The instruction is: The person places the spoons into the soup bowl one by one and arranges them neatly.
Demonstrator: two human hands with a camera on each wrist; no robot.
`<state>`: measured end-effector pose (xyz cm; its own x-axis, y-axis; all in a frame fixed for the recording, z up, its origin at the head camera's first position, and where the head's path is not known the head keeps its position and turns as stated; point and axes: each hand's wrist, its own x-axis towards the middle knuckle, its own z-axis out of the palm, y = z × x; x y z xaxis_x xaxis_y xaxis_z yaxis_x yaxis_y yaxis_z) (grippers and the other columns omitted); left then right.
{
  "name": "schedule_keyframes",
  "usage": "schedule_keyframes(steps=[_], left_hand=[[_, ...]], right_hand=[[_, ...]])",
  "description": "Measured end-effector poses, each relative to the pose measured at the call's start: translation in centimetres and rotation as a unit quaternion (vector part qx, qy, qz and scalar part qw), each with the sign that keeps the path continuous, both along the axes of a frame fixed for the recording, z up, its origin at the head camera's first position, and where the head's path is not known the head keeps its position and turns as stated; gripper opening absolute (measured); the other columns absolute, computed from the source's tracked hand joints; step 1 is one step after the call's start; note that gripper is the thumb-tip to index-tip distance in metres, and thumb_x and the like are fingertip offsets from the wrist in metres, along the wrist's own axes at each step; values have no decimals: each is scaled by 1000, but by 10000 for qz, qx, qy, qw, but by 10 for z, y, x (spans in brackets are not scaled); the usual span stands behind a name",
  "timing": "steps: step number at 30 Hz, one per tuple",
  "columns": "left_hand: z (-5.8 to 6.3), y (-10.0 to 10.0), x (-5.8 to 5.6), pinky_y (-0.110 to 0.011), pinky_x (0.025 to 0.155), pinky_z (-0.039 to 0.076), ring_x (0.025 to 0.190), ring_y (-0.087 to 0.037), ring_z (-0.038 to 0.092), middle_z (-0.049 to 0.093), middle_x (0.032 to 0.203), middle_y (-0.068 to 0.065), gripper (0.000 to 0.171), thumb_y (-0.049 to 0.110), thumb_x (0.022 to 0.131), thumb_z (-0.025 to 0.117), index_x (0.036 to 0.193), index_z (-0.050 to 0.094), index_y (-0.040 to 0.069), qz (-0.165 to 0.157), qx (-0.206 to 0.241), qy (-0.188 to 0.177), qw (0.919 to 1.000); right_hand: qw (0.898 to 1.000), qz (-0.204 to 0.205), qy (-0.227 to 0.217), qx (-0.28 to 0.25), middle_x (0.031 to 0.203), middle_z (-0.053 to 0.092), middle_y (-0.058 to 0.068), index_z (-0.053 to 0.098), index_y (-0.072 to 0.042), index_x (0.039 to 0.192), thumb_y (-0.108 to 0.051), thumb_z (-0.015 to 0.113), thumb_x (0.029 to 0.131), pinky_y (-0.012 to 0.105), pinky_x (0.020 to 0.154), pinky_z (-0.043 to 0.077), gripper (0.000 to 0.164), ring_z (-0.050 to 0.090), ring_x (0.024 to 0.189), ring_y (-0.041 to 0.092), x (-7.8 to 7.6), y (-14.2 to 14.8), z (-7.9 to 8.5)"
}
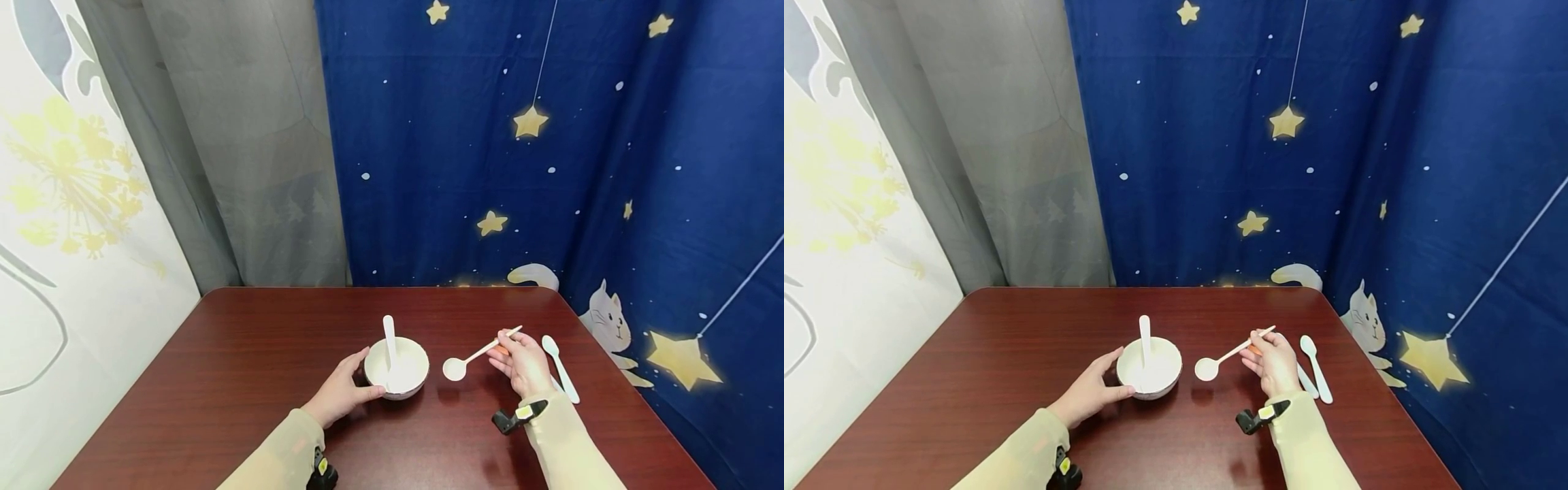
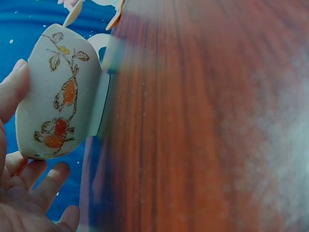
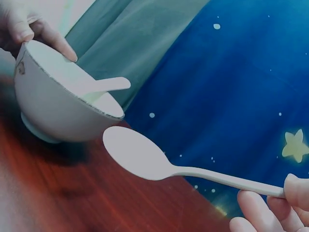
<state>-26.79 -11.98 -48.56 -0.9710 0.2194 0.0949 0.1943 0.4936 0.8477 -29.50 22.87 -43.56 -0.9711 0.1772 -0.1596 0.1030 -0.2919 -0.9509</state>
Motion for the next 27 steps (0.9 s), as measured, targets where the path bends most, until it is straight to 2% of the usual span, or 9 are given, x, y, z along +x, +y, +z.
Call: schedule_keyframes(steps=[10,17,27], left_hand=[[0,0,2,-51,103,35,125,-31,45,39,145,-21,96,41,73,83,148,36,4,-3,-51,165,9999],[1,-1,2,-51,102,36,124,-31,46,39,144,-21,96,42,74,83,148,35,3,-54,-81,149,9998],[0,-1,-2,-50,104,35,128,-31,43,40,144,-21,96,43,73,82,147,37,2,-53,-292,279,9992]], right_hand=[[9998,111,83,107,91,62,-4,48,-2,122,-12,54,99,33,70,57,26,70,71,14,-11,-13,17],[9990,263,256,267,92,61,-1,50,-3,119,-10,56,98,36,72,57,24,69,68,15,-18,-33,24],[9964,561,490,398,88,64,0,52,-1,118,-9,61,95,35,67,57,26,70,66,16,-31,-65,28]])
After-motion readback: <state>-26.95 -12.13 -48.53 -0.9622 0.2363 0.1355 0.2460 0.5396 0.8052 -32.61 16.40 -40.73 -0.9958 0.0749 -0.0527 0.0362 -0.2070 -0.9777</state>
